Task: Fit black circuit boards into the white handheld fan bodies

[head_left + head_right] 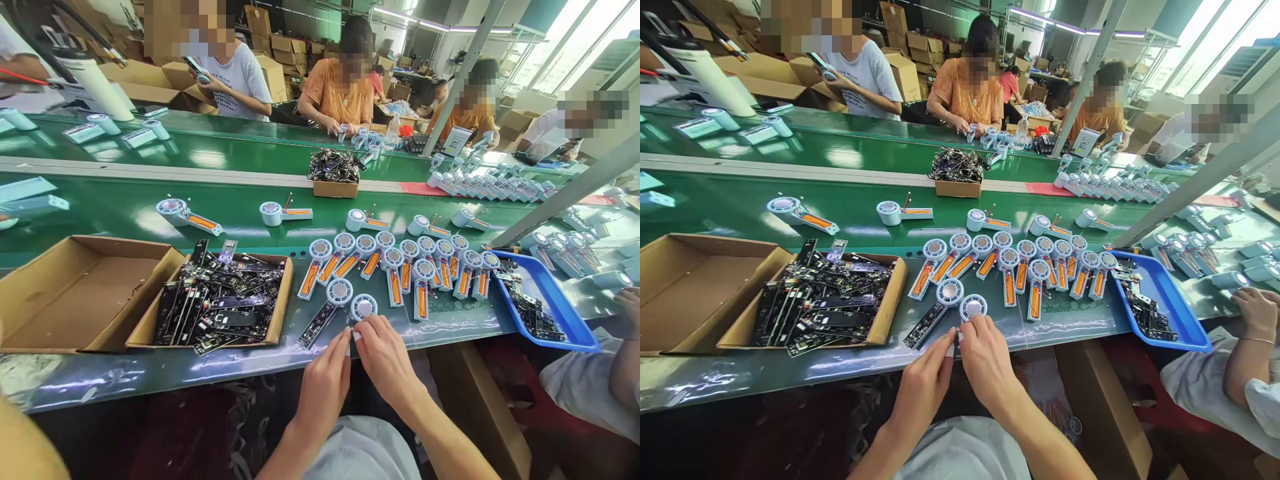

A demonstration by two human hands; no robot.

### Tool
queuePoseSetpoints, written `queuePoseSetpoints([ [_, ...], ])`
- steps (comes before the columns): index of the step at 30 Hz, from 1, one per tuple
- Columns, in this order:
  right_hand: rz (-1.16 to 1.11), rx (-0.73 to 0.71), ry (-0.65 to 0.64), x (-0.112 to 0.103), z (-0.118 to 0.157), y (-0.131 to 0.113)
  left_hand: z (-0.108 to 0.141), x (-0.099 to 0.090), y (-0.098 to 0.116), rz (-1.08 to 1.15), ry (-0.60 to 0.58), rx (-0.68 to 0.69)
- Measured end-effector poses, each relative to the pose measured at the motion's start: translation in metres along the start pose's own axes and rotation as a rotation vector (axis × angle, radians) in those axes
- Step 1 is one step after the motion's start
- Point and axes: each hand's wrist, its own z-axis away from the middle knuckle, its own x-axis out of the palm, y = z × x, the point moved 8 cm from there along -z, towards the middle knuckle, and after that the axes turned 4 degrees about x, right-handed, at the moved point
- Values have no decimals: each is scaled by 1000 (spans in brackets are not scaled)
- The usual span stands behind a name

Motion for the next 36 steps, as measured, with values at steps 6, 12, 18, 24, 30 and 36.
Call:
queuePoseSetpoints([
  [6, -146, -96, -32, 2, -3, 7, -13, -6, -12, 129, -133, -60],
  [12, -378, -138, -160, 0, -11, 18, -29, -17, -17, 276, -266, -99],
  [18, -346, -172, -186, 0, -9, 16, -31, -15, -12, 239, -300, -33],
  [24, -359, -33, -201, 0, -8, 18, -23, -9, -15, 328, -242, -175],
  [30, -956, 425, -318, 13, 9, 50, -3, -1, -18, 564, -229, -476],
  [36, -1422, 559, -325, 26, 16, 61, -16, 36, -28, 505, -273, -581],
])
